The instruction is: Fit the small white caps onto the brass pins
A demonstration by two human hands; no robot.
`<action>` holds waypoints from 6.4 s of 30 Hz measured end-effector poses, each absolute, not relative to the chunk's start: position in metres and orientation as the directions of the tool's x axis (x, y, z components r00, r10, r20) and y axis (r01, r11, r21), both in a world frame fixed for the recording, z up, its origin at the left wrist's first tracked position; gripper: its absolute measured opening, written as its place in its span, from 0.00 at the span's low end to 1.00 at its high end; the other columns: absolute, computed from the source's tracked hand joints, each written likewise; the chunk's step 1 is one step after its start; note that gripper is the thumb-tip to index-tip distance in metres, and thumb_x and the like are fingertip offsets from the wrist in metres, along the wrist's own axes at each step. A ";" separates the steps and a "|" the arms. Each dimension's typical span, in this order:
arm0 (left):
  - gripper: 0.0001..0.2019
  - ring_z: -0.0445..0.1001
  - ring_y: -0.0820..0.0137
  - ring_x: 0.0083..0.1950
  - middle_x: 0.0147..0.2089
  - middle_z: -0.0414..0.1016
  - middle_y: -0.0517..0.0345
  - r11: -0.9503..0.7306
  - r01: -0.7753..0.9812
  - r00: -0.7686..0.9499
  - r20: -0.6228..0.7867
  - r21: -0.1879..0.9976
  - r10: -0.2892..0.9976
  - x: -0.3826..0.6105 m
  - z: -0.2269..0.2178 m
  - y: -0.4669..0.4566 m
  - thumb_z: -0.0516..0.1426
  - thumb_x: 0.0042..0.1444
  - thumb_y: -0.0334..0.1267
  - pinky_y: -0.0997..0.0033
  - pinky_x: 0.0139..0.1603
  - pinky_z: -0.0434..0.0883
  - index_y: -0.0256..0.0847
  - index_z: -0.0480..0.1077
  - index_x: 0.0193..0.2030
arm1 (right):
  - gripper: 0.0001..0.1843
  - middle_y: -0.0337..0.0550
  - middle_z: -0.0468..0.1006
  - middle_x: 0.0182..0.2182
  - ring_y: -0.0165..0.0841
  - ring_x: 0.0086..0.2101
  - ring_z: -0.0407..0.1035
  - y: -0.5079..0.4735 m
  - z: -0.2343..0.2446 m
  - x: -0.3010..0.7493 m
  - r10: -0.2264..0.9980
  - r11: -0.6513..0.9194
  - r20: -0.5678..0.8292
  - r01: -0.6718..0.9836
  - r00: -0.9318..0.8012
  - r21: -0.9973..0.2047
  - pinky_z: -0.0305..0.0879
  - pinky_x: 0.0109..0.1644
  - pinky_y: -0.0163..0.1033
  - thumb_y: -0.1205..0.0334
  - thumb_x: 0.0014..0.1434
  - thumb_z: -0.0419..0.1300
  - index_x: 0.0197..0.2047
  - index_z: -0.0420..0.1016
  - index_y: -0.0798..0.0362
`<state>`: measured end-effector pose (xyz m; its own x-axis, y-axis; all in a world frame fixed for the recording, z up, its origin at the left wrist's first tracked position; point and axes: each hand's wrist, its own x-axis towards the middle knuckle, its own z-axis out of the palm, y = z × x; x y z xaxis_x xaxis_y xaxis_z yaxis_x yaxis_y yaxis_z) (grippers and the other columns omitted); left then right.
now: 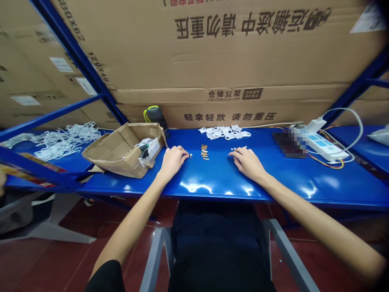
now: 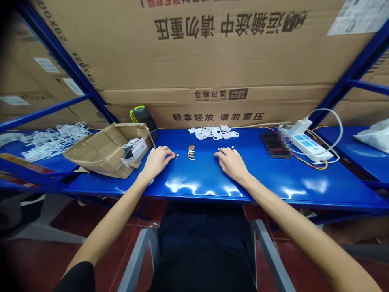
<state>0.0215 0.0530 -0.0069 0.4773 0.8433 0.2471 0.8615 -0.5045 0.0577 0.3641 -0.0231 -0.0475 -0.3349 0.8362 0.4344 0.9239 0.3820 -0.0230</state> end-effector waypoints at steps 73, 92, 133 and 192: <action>0.17 0.77 0.57 0.54 0.52 0.80 0.51 -0.287 0.956 0.250 0.338 0.065 0.907 0.019 -0.001 0.020 0.53 0.73 0.50 0.67 0.42 0.69 0.45 0.79 0.54 | 0.16 0.53 0.75 0.44 0.46 0.45 0.66 -0.027 -0.042 0.365 0.866 0.132 0.483 0.991 -0.130 0.031 0.54 0.43 0.46 0.67 0.66 0.53 0.54 0.74 0.55; 0.09 0.81 0.66 0.53 0.49 0.83 0.63 -0.631 0.634 0.563 0.293 0.448 0.773 0.089 -0.036 -0.025 0.57 0.72 0.40 0.71 0.51 0.72 0.48 0.73 0.56 | 0.19 0.49 0.77 0.48 0.41 0.44 0.73 -0.041 -0.036 0.343 0.702 0.707 0.315 0.678 -0.638 -0.202 0.68 0.49 0.45 0.48 0.75 0.53 0.59 0.75 0.48; 0.11 0.80 0.67 0.50 0.52 0.80 0.58 -0.605 0.739 0.541 0.273 0.296 0.795 0.077 -0.022 -0.006 0.57 0.72 0.45 0.73 0.42 0.70 0.47 0.81 0.46 | 0.18 0.51 0.80 0.42 0.44 0.43 0.74 -0.023 -0.049 0.373 0.850 0.443 0.404 0.874 -0.338 -0.200 0.69 0.47 0.46 0.57 0.74 0.52 0.51 0.83 0.52; 0.07 0.77 0.67 0.46 0.41 0.79 0.59 -0.608 0.667 0.564 0.241 0.430 0.790 0.079 -0.021 -0.019 0.60 0.69 0.42 0.71 0.44 0.69 0.45 0.80 0.42 | 0.15 0.48 0.80 0.43 0.39 0.40 0.77 -0.034 -0.043 0.355 0.807 0.588 0.359 0.692 -0.469 -0.418 0.73 0.47 0.43 0.53 0.71 0.58 0.48 0.84 0.50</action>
<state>0.0794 -0.0193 -0.0206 0.5641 0.7896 0.2414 0.6672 -0.6082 0.4301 0.3550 -0.0338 -0.0428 -0.4694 0.8068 0.3587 0.6922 0.5885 -0.4179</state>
